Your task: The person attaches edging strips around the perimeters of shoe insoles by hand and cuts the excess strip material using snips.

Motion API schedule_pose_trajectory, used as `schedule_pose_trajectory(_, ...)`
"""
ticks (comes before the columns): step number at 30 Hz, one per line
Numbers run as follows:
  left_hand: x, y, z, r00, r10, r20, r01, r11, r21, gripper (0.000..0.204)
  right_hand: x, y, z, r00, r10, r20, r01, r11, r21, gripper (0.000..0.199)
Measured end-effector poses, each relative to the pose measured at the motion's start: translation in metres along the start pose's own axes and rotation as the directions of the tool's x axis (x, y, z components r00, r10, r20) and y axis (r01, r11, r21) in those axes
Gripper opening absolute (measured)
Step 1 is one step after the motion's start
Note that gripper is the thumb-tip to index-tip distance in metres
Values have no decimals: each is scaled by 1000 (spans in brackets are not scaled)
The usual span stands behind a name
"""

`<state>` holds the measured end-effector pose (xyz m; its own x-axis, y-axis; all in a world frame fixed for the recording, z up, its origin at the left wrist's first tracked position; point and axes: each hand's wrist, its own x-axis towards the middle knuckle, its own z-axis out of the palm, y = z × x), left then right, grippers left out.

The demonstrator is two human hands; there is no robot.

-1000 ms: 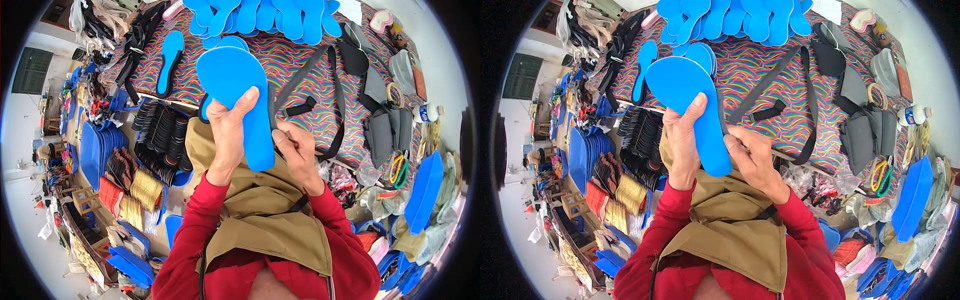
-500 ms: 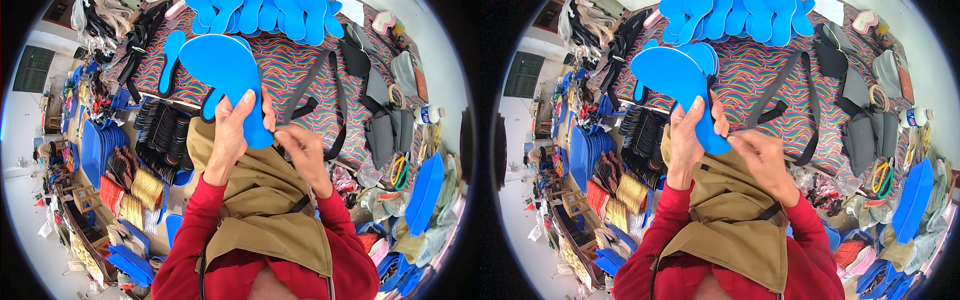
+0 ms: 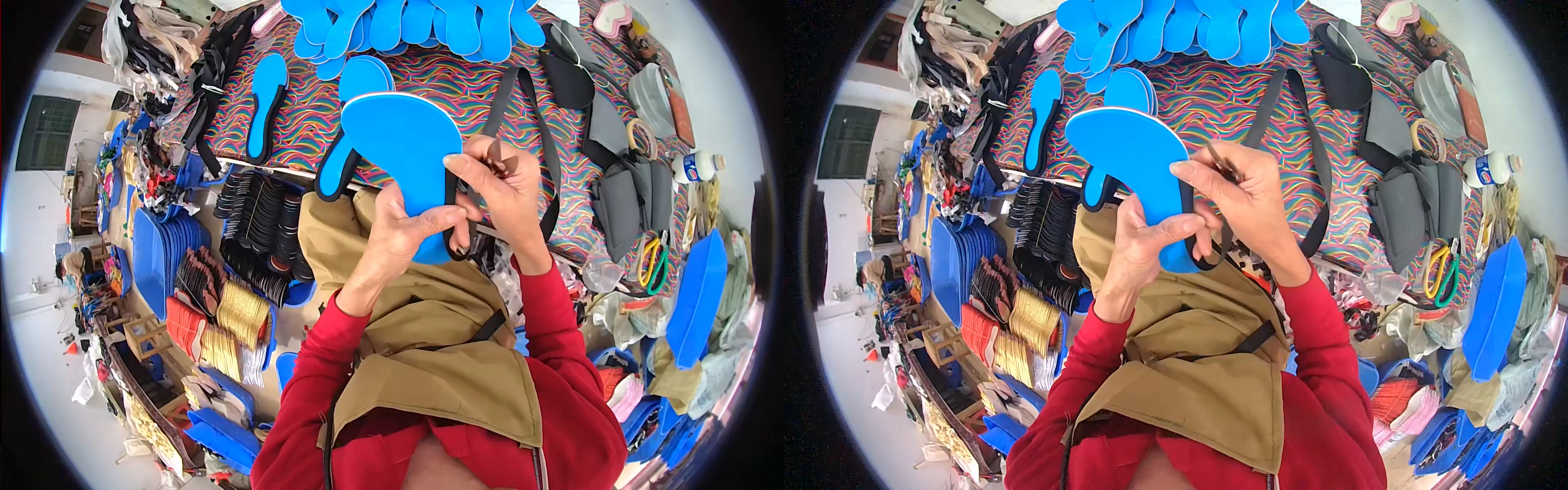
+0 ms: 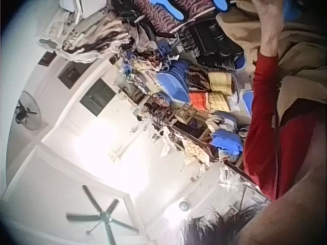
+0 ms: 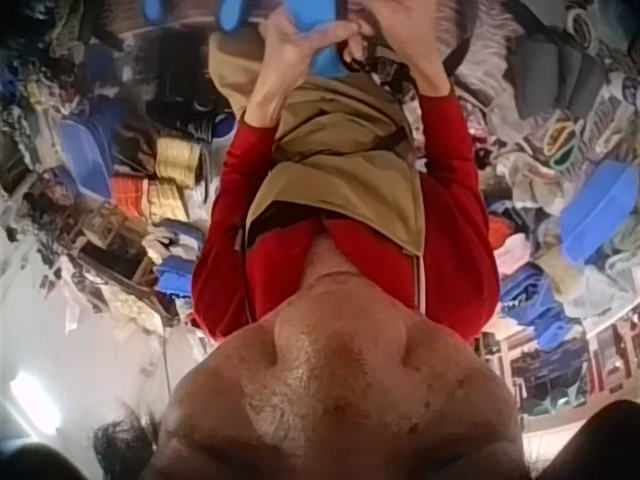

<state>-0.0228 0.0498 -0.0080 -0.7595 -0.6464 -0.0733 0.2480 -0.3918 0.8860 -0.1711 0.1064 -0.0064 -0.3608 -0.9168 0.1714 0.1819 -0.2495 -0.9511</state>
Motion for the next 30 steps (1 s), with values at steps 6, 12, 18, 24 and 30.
schedule_pose_trajectory(6, 0, -2, -6, 1000, 18, -21, -17, 998, 61, 21, -2, 10, 4, 999, 19, 45, -7, 967, -254, 23)
schedule_pose_trajectory(12, 14, 31, -14, 964, 63, -260, -81, 995, -58, 27, -29, 3, 5, 984, 51, 168, 9, 943, -334, 42)
schedule_pose_trajectory(18, 15, 33, -25, 955, 116, -274, -196, 938, -287, 25, -53, 20, 7, 938, -242, 247, 346, 695, -631, 39)
schedule_pose_trajectory(24, 13, 23, -30, 962, 154, -224, -262, 736, -624, 21, -64, 21, 29, 956, -275, 106, 289, 803, -521, 30)
schedule_pose_trajectory(30, 8, 13, 0, 967, 69, -245, -175, 880, -442, 15, -57, 15, 25, 975, -109, -193, 20, 910, -414, 15)
